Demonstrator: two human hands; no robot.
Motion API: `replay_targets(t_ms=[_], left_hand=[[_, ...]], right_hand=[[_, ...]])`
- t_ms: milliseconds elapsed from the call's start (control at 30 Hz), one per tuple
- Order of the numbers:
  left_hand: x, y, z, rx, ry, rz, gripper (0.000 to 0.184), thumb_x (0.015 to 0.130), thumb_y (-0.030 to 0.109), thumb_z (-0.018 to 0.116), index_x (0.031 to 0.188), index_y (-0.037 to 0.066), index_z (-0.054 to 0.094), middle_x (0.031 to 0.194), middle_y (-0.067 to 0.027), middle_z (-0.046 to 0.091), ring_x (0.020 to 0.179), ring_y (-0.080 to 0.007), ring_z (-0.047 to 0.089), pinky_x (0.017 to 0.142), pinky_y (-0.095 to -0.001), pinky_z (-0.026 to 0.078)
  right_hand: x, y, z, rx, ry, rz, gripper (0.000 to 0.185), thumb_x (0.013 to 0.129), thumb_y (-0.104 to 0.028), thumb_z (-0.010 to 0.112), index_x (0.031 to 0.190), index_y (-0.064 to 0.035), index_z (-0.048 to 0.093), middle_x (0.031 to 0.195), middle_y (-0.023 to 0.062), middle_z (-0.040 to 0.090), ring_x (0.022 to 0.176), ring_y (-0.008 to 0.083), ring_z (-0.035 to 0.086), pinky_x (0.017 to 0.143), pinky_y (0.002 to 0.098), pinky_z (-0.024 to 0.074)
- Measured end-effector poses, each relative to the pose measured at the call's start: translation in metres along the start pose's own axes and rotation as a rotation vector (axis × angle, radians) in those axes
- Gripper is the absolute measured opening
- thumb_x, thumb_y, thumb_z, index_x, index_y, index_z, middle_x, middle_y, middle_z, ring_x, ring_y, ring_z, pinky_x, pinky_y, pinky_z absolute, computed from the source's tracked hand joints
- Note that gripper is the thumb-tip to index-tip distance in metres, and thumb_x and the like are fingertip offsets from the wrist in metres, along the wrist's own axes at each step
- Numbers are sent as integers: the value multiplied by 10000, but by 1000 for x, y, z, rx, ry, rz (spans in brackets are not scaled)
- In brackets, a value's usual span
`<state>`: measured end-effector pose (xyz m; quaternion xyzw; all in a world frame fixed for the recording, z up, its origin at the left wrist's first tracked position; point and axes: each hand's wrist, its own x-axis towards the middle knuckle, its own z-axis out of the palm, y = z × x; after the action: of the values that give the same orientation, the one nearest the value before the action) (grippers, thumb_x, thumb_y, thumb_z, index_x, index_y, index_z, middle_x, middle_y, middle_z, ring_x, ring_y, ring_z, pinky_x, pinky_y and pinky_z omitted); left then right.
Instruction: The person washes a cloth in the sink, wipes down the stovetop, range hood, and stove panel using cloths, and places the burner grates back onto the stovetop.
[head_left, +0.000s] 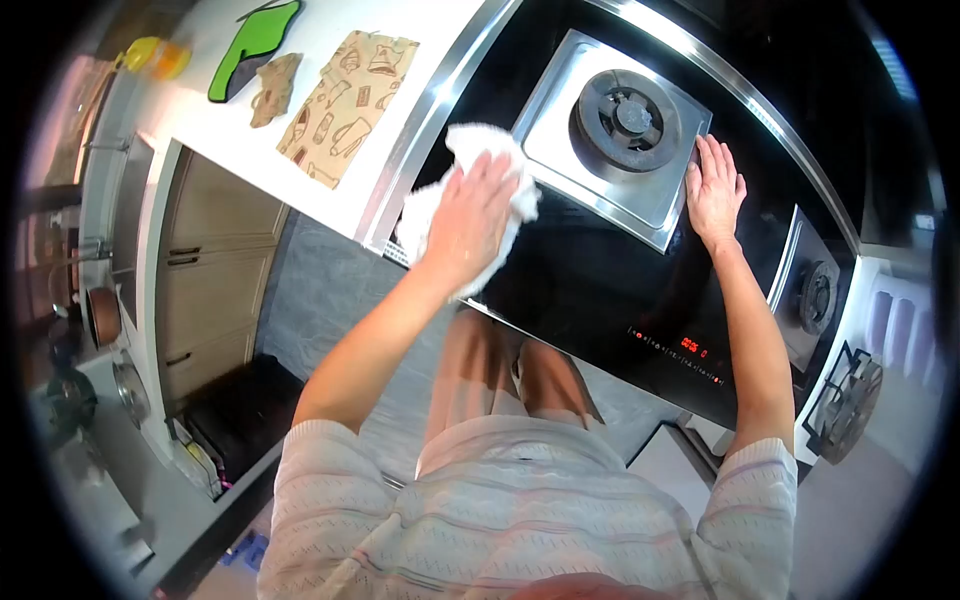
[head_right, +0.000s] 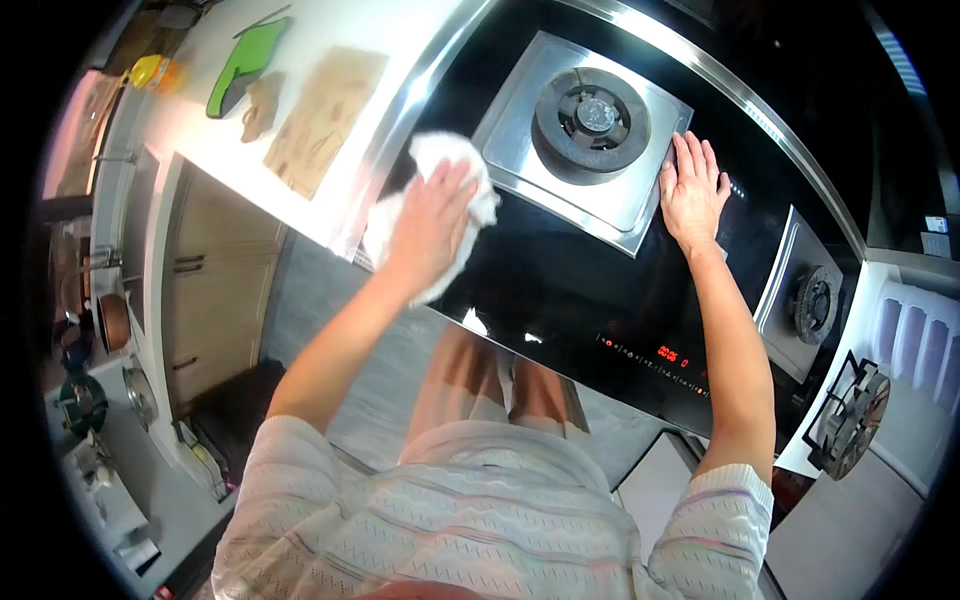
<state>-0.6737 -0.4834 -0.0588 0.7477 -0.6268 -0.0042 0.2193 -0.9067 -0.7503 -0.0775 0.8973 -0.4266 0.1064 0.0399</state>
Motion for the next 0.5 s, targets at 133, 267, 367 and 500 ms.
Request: replay_targets(t_ms=[133, 267, 367, 500], left_hand=[[-73, 29, -10, -94, -44, 26, 415, 776, 53, 569, 1189, 43, 528, 1324, -124, 444, 1263, -317, 374, 1012, -469, 303], [-71, 30, -28, -117, -113, -14, 452, 761, 53, 592, 1204, 25, 507, 1332, -142, 428, 1270, -334, 356, 1022, -464, 281], [-37, 25, -29, 109, -185, -163, 547, 828, 232, 561, 1304, 24, 392, 1434, -141, 267, 1332, -330, 222, 1038, -485, 238], [16, -15, -15, 215, -160, -170, 555, 882, 335, 469, 1343, 48, 355, 1449, -149, 231, 1344, -325, 191, 1055, -498, 186]], right_hand=[[1, 0, 0, 0, -10, 8, 438, 915, -324, 392, 1337, -205, 389, 1408, 10, 345, 1332, 208, 245, 1041, 538, 200], [0, -2, -4, 16, -25, 14, 446, 912, -318, 392, 1336, -179, 391, 1409, 25, 343, 1331, 216, 246, 1037, 555, 197], [0, -2, -4, 18, -17, 3, 448, 907, -304, 396, 1335, -172, 392, 1411, 32, 338, 1331, 221, 246, 1035, 558, 196], [-1, -4, -7, 46, -7, -1, 449, 894, -266, 425, 1328, -156, 396, 1409, 42, 336, 1332, 233, 244, 1030, 563, 196]])
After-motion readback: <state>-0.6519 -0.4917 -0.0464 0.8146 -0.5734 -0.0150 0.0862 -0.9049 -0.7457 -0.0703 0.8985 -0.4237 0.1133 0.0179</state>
